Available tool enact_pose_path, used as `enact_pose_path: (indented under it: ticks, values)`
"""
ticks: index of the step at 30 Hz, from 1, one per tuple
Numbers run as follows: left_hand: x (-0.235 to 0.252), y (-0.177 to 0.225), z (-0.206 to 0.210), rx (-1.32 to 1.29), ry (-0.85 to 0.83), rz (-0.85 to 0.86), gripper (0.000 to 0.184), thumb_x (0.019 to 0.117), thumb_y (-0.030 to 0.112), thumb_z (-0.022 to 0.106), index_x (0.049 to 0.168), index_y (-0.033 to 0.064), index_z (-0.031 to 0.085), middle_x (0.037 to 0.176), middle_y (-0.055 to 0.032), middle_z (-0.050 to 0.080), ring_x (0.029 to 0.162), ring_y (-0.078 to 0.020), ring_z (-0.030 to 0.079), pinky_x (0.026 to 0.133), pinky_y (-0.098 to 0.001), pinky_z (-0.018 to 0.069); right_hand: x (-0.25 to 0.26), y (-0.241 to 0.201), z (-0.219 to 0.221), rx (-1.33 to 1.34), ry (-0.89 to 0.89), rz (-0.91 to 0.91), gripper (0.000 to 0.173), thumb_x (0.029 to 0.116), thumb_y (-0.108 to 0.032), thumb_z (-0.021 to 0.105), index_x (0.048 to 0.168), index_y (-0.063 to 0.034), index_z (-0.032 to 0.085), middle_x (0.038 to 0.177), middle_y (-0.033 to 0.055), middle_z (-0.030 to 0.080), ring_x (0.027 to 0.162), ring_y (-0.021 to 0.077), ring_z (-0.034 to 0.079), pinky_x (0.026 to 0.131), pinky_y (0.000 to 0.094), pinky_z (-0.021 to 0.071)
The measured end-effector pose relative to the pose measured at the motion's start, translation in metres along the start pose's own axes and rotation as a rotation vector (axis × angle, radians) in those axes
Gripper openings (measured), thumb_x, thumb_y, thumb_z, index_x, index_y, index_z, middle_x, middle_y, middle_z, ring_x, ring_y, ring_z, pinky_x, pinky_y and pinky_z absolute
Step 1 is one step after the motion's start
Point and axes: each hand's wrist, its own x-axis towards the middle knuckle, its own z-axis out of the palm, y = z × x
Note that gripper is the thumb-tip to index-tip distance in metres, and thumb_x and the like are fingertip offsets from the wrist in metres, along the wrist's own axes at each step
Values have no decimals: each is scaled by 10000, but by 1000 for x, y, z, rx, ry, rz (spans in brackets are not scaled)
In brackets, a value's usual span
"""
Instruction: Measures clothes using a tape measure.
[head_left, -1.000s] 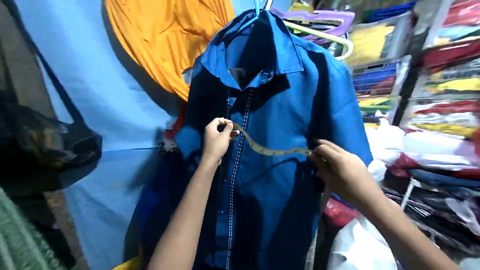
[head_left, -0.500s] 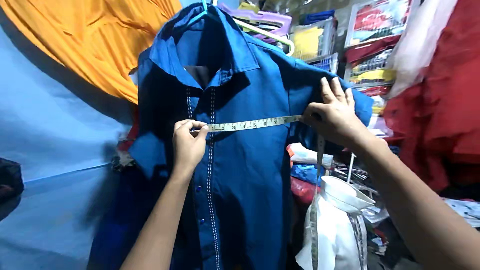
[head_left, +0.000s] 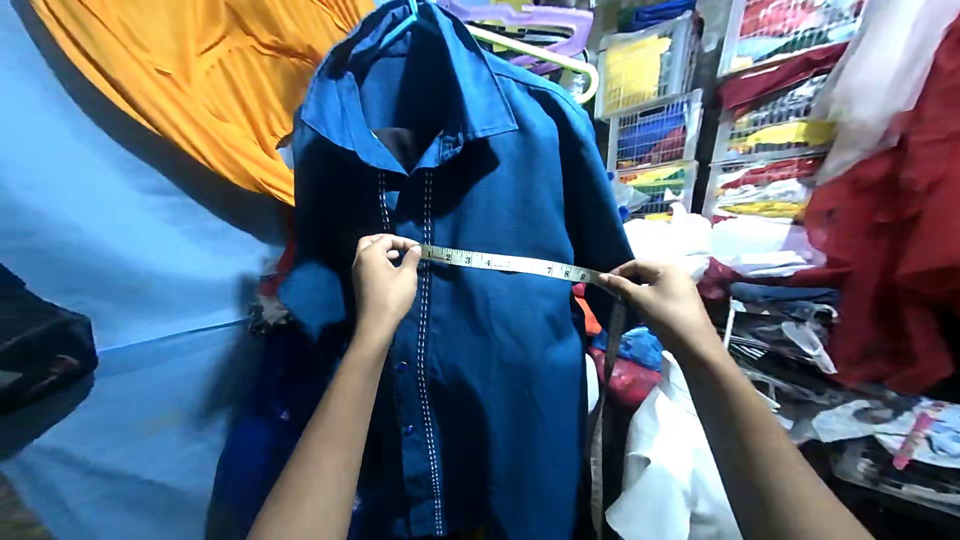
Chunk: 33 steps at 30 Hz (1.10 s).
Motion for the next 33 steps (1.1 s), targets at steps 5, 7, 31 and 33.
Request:
enact_pose_path:
  ticks: [5, 7, 31, 33]
  values:
    - [4, 3, 1, -55, -20, -9, 108, 977, 112, 686, 1029, 25, 724, 1190, -162, 634, 1070, -230, 612, 929, -391, 500, 25, -11, -25, -130, 101, -214, 167, 940, -117, 729, 970, 46, 707, 974, 270, 665, 936, 444, 632, 811, 654, 465]
    - [8, 2, 1, -92, -21, -30, 116, 979, 112, 681, 1035, 18, 721, 1108, -149, 646, 994, -217, 619, 890, -394, 506, 39, -16, -39, -204, 126, -390, 180, 918, -111, 744, 976, 57, 713, 989, 293, 659, 967, 473, 637, 846, 662, 471]
    - [9, 5, -6, -48, -11, 56, 134, 973, 140, 692, 1003, 14, 726, 977, -103, 703, 889, -144, 658, 839, -345, 531, 15, -33, -69, -675, 141, -193, 285, 909, -195, 771, 1067, 36, 722, 1404, 442, 426, 1330, 697, 291, 991, 856, 218]
    - [5, 12, -8, 16, -20, 123, 134, 975, 133, 681, 980, 5, 719, 1001, -120, 671, 925, -175, 643, 857, -352, 523, -19, -46, -39, -591, 205, -332, 300, 942, -222, 727, 1107, 29, 714, 1462, 400, 405, 1343, 663, 322, 1015, 822, 268]
